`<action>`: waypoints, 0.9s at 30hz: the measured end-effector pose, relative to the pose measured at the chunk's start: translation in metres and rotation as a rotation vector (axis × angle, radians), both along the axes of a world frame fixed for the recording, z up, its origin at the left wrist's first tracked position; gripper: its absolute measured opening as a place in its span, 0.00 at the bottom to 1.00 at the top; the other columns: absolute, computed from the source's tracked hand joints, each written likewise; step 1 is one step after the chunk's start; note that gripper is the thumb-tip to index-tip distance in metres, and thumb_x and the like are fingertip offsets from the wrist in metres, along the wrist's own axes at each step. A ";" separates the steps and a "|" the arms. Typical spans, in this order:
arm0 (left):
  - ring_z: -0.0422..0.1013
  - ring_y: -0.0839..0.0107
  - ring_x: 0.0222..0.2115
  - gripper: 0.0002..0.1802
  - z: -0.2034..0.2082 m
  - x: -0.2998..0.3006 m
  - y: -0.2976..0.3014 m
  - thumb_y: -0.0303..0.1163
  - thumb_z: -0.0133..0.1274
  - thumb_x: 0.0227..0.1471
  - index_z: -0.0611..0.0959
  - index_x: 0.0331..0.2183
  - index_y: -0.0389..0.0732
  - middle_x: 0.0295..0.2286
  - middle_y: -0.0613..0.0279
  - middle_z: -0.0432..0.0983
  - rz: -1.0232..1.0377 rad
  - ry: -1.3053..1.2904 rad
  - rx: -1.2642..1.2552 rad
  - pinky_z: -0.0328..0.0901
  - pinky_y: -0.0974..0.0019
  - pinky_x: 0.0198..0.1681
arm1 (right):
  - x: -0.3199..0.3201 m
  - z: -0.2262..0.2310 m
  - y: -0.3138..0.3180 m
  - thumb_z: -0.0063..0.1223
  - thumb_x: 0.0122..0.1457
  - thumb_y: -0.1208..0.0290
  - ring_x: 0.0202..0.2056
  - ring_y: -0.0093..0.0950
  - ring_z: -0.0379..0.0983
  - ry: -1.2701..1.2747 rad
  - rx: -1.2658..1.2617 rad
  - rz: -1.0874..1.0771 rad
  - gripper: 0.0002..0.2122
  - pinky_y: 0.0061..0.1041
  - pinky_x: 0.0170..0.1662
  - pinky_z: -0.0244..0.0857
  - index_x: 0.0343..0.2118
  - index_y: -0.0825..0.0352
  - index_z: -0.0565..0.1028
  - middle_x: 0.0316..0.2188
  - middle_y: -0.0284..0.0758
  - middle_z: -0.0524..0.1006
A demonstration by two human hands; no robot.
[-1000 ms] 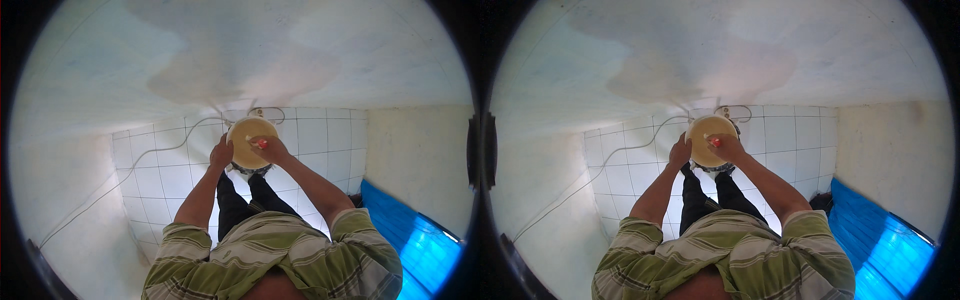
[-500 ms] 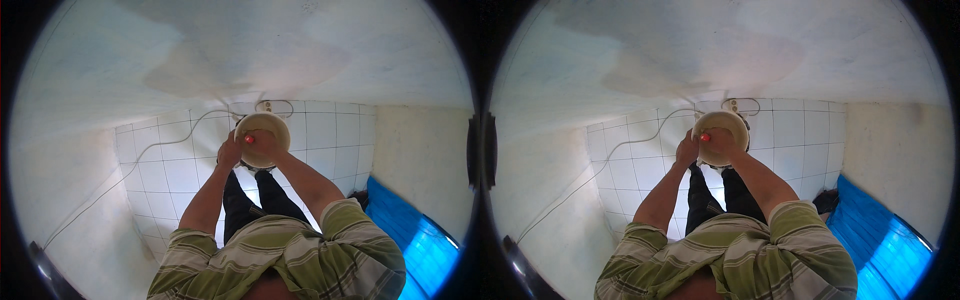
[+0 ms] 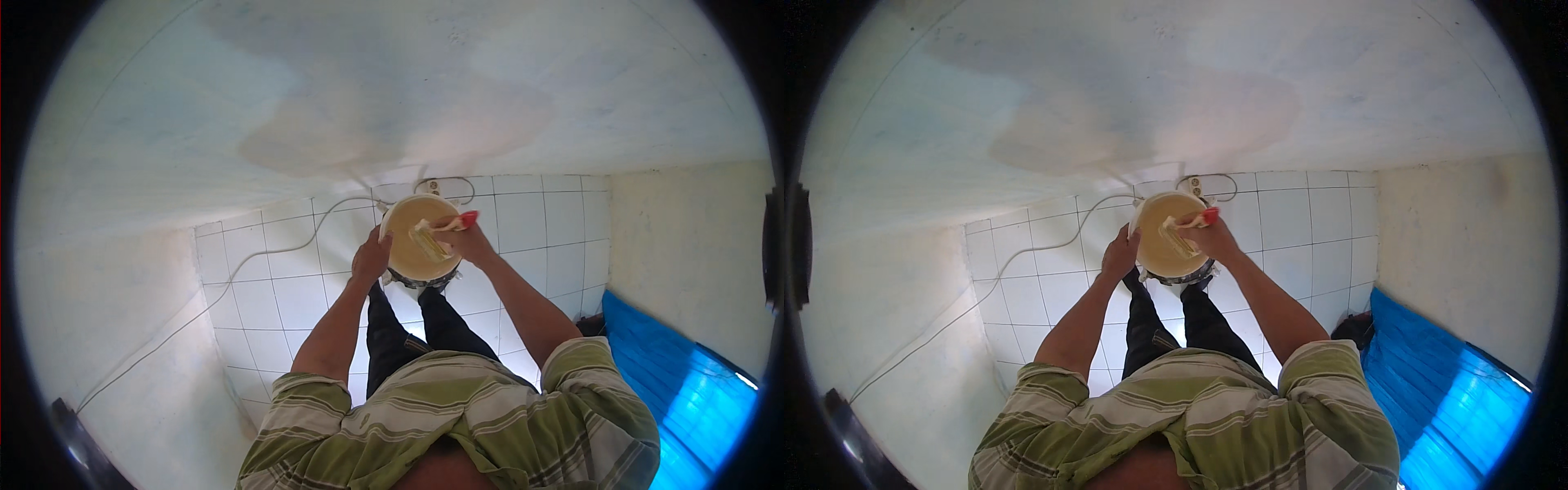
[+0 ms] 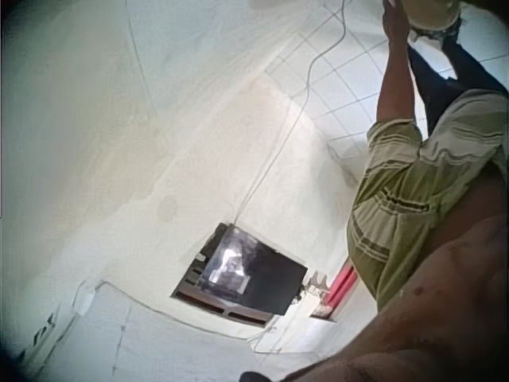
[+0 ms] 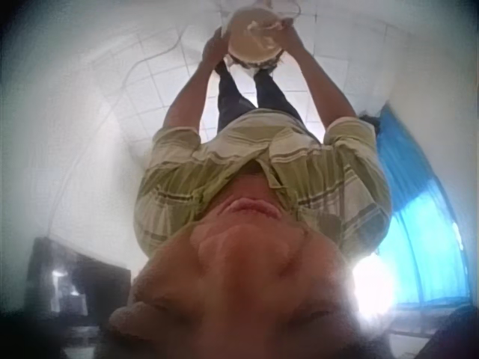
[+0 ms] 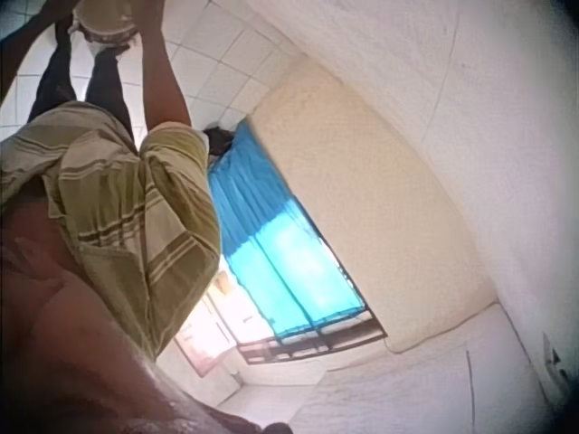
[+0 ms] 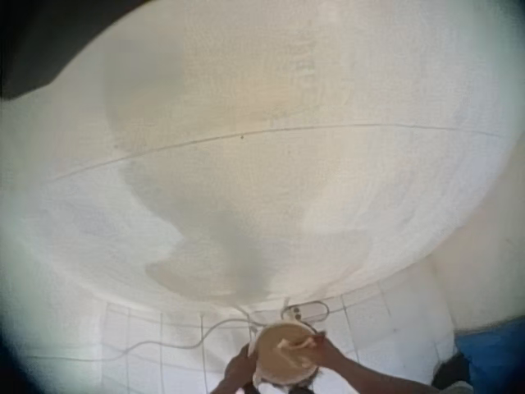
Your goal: The person paints a wall with white paint using a paintbrush, dipping the brush into a paint bucket and applying paint to the wall.
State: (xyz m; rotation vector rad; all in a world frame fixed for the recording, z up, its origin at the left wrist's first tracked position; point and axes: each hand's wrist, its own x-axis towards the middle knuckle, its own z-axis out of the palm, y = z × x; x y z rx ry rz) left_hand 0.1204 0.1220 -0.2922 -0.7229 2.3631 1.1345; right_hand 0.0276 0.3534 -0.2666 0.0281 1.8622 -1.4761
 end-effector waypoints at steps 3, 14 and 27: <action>0.72 0.38 0.48 0.33 -0.009 0.008 -0.018 0.56 0.40 0.63 0.68 0.61 0.44 0.45 0.35 0.77 0.066 -0.032 0.021 0.65 0.45 0.53 | 0.000 0.040 0.032 0.57 0.60 0.60 0.38 0.27 0.80 -0.242 -0.225 -0.201 0.16 0.30 0.38 0.75 0.45 0.66 0.79 0.37 0.35 0.81; 0.75 0.74 0.24 0.24 0.114 -0.004 -0.021 0.42 0.52 0.62 0.76 0.55 0.40 0.25 0.59 0.77 0.234 0.428 0.319 0.72 0.67 0.30 | 0.012 0.195 0.042 0.51 0.55 0.73 0.54 0.37 0.72 -0.388 -1.172 -0.355 0.22 0.40 0.61 0.64 0.55 0.71 0.70 0.52 0.43 0.75; 0.74 0.75 0.31 0.19 0.411 -0.059 -0.037 0.24 0.52 0.57 0.79 0.52 0.36 0.30 0.61 0.76 -0.237 1.165 0.161 0.69 0.71 0.36 | -0.069 0.573 -0.054 0.55 0.57 0.80 0.49 0.29 0.72 1.261 -1.097 -0.410 0.18 0.29 0.55 0.65 0.51 0.75 0.72 0.46 0.41 0.76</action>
